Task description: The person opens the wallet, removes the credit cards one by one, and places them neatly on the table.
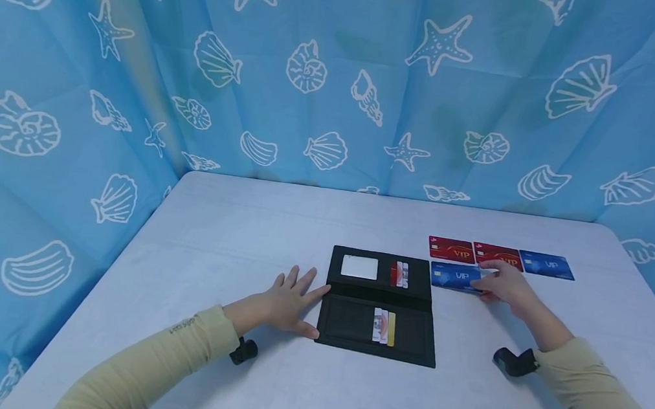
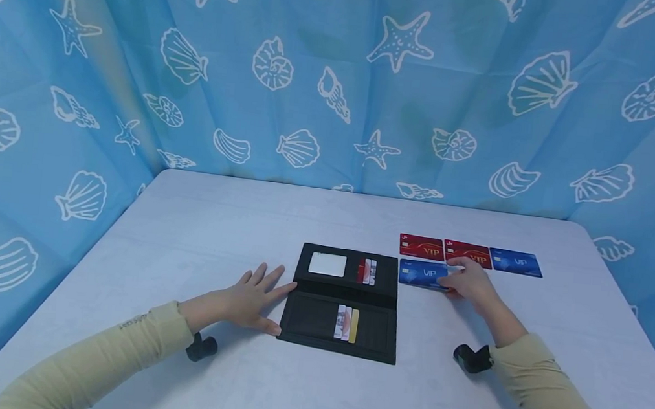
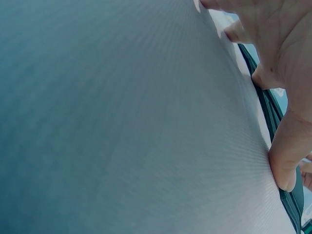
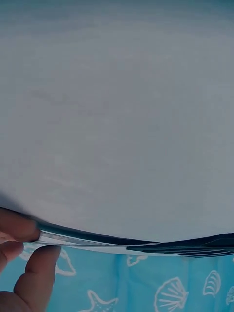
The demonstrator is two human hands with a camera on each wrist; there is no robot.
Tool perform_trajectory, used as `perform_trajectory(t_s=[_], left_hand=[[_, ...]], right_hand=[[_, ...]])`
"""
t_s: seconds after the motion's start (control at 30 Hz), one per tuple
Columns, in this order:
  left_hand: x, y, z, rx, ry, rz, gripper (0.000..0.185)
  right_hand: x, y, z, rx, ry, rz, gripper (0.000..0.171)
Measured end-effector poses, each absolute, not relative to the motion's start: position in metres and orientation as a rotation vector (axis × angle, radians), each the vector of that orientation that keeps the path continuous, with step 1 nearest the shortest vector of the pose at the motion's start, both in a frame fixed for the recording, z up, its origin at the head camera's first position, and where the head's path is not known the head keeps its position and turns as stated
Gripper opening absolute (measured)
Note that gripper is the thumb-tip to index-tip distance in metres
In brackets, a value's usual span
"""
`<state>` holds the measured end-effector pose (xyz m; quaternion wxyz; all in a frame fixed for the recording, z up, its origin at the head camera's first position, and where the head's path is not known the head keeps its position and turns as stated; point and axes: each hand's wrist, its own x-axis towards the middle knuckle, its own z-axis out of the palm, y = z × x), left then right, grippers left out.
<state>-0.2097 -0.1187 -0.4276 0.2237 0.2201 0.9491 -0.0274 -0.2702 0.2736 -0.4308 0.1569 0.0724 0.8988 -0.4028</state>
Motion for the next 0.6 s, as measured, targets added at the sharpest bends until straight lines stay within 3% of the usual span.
perform_trajectory(t_s=[0.6], left_hand=[[-0.2102, -0.1177, -0.4313, 0.596, 2.618, -0.085, 0.091]], right_hand=[[-0.2774, 0.2659, -0.428, 0.197, 2.726, -0.882, 0.059]])
